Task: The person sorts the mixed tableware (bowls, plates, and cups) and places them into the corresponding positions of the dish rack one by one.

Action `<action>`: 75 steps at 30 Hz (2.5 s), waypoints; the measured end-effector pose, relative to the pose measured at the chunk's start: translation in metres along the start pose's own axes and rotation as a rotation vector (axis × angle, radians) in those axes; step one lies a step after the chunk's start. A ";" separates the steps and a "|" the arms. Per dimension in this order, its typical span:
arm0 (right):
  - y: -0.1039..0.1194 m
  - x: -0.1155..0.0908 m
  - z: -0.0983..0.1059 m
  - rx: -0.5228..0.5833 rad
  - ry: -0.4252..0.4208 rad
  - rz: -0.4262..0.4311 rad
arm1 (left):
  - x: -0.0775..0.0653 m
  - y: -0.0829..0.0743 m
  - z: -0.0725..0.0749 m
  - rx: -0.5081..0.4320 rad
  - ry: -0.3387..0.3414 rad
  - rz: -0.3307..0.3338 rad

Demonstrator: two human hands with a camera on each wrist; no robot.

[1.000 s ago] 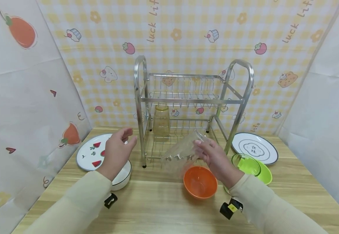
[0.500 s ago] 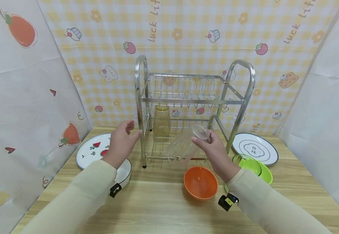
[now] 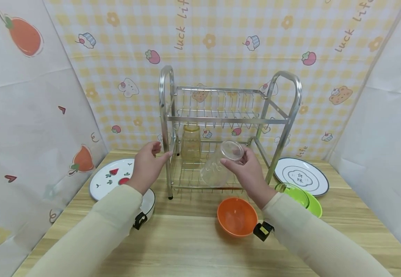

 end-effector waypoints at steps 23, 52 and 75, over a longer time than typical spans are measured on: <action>-0.013 0.022 -0.012 0.014 -0.032 -0.048 | 0.015 -0.002 -0.009 -0.075 -0.003 -0.051; -0.038 0.042 -0.035 -0.117 0.016 -0.059 | 0.016 -0.002 -0.012 0.009 0.014 -0.093; -0.041 0.051 -0.039 -0.203 0.060 -0.033 | 0.017 -0.001 -0.011 0.021 0.020 -0.104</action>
Point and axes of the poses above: each hand's wrist, its own x-axis towards the middle knuckle, its own z-axis out of the back of the hand, y = z × x, the point moved 2 cm from there along x, towards the middle knuckle, and after that the axes turned 11 degrees about -y, right-handed, at the moved point
